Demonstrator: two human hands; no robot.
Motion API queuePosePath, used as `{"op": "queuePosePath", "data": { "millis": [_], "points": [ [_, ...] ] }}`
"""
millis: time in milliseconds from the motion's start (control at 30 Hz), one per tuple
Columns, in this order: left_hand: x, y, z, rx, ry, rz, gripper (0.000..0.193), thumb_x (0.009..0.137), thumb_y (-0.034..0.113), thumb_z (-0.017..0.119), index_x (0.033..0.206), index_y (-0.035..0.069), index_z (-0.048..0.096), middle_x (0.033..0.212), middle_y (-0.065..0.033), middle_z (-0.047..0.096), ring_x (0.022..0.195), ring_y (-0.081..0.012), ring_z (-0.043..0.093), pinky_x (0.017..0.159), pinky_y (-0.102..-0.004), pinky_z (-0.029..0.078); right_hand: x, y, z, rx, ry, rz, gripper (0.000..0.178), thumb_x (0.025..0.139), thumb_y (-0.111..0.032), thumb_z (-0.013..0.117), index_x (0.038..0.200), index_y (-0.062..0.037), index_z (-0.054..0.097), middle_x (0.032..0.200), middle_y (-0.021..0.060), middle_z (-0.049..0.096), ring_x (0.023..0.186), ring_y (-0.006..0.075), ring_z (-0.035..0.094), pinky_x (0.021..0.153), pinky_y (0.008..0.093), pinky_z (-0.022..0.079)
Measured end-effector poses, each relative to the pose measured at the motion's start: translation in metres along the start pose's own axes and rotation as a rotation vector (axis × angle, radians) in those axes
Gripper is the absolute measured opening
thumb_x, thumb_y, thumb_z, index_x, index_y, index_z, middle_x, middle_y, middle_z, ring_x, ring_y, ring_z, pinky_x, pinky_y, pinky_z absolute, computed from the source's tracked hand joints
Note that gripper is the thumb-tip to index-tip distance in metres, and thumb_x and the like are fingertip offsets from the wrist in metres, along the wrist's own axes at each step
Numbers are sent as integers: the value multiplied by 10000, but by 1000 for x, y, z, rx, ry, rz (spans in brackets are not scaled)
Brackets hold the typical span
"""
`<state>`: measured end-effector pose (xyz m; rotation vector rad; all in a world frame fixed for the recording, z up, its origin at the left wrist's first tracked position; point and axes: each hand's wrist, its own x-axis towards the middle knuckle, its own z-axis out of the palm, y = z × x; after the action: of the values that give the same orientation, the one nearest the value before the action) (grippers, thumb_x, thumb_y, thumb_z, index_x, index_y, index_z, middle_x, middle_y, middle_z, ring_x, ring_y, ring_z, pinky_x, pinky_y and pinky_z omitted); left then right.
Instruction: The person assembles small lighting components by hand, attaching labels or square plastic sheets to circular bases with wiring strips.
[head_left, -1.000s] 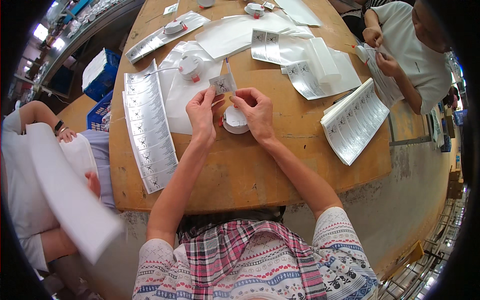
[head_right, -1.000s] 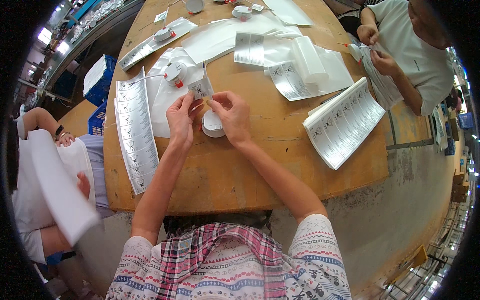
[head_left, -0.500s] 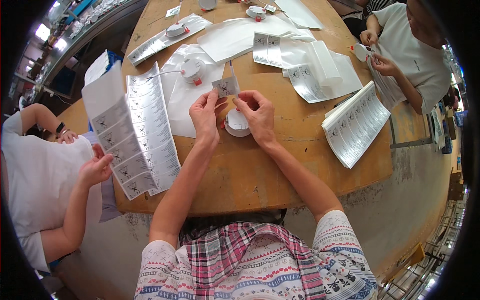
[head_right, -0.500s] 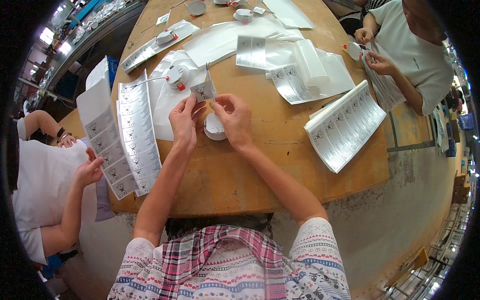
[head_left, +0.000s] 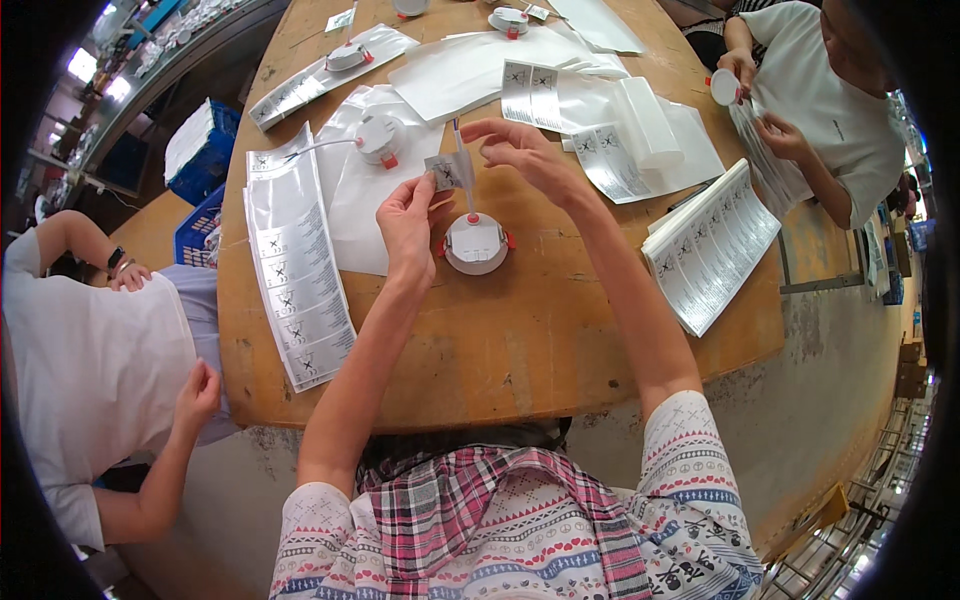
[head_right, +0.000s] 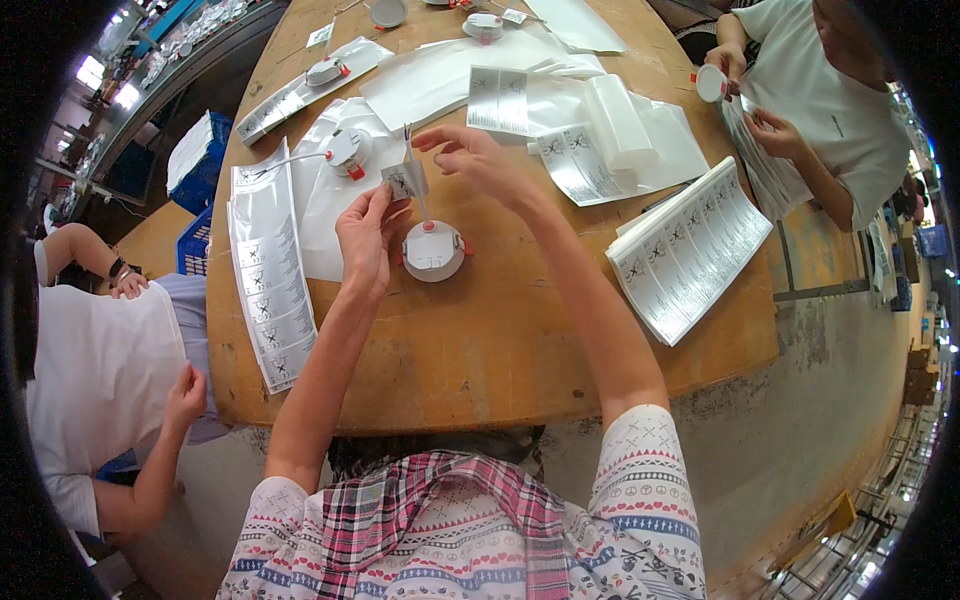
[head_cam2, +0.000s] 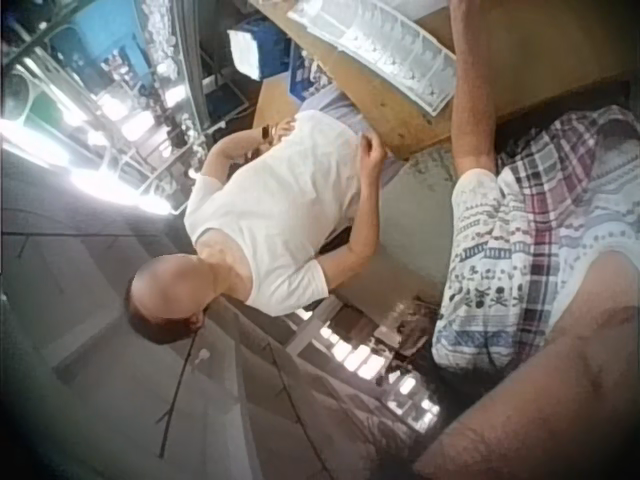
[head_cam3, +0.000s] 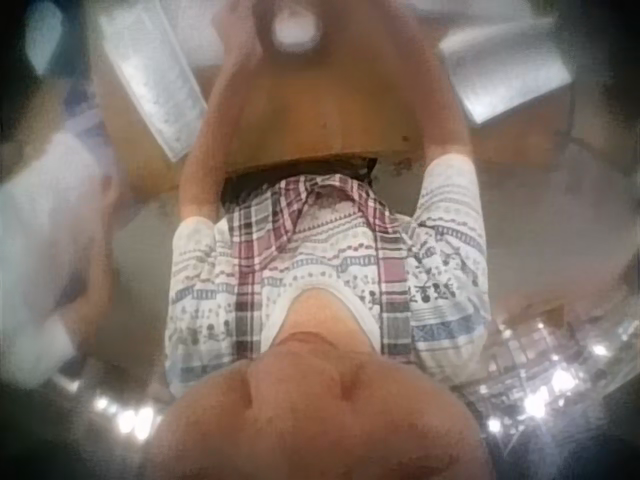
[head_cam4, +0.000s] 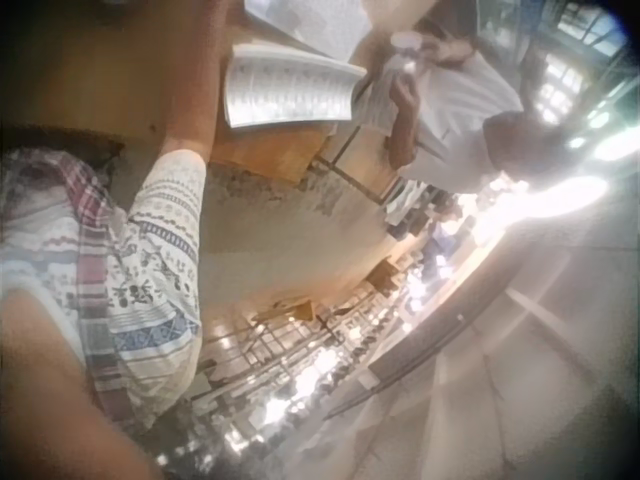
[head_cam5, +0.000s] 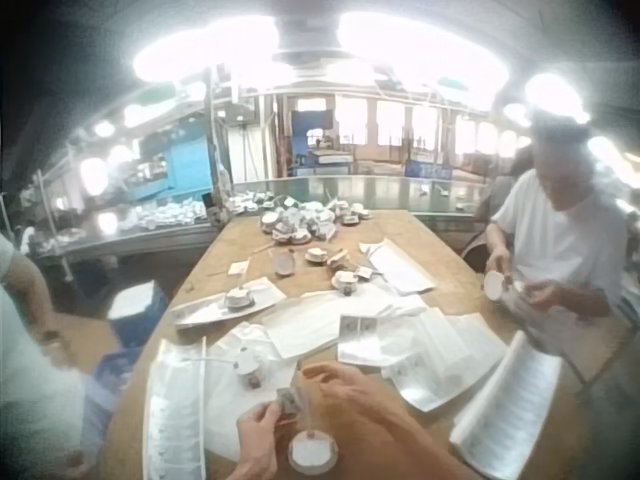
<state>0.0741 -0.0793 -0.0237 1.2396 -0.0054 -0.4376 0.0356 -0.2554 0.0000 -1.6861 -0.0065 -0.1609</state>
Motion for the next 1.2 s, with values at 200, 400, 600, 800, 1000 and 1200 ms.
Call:
{"op": "queuePosePath", "data": {
  "millis": [200, 400, 600, 800, 1000, 1200],
  "points": [
    [2, 1, 2, -19, -32, 16, 199, 898, 182, 576, 930, -12, 610, 851, -94, 651, 723, -133, 618, 664, -236, 508, 13, -1, -15, -7, -197, 15, 323, 773, -145, 509, 1060, -51, 625, 972, 17, 613, 893, 94, 517, 849, 252, 405],
    [1, 3, 4, 26, -7, -29, 200, 895, 187, 581, 927, -9, 610, 844, -91, 655, 730, -124, 615, 663, -230, 504, 17, -11, -24, -56, -239, -20, 256, 809, -244, 595, 982, -61, 642, 959, 8, 611, 900, 100, 532, 843, 248, 415],
    [1, 2, 4, 45, -34, 1, 205, 899, 190, 574, 927, -9, 612, 840, -84, 654, 721, -116, 609, 666, -234, 504, 24, -16, -31, -219, -305, -49, 183, 799, -226, 657, 891, -68, 660, 804, -26, 601, 811, 74, 525, 745, 237, 425],
    [-2, 5, 3, -69, -121, -49, 294, 882, 233, 601, 1004, -32, 571, 916, -113, 638, 802, -161, 613, 730, -259, 508, 25, -14, -36, -217, -324, 2, 129, 790, -178, 673, 847, -63, 658, 764, -33, 594, 750, 62, 514, 690, 219, 419],
    [-13, 0, 8, 114, -130, 33, 769, 807, 208, 694, 1316, -105, 211, 944, -144, 621, 848, -187, 616, 780, -282, 493, 30, -8, -37, -85, -386, 39, 156, 795, -200, 696, 847, -61, 650, 819, -32, 595, 808, 64, 531, 797, 228, 433],
    [-18, 0, 9, 405, -240, 128, 910, 764, 93, 706, 1363, -127, 57, 817, -95, 634, 760, -146, 625, 759, -227, 478, 26, -7, -37, -83, -317, 40, 91, 812, -120, 636, 853, -38, 633, 808, -21, 603, 798, 70, 542, 771, 228, 443]
  ]
}}
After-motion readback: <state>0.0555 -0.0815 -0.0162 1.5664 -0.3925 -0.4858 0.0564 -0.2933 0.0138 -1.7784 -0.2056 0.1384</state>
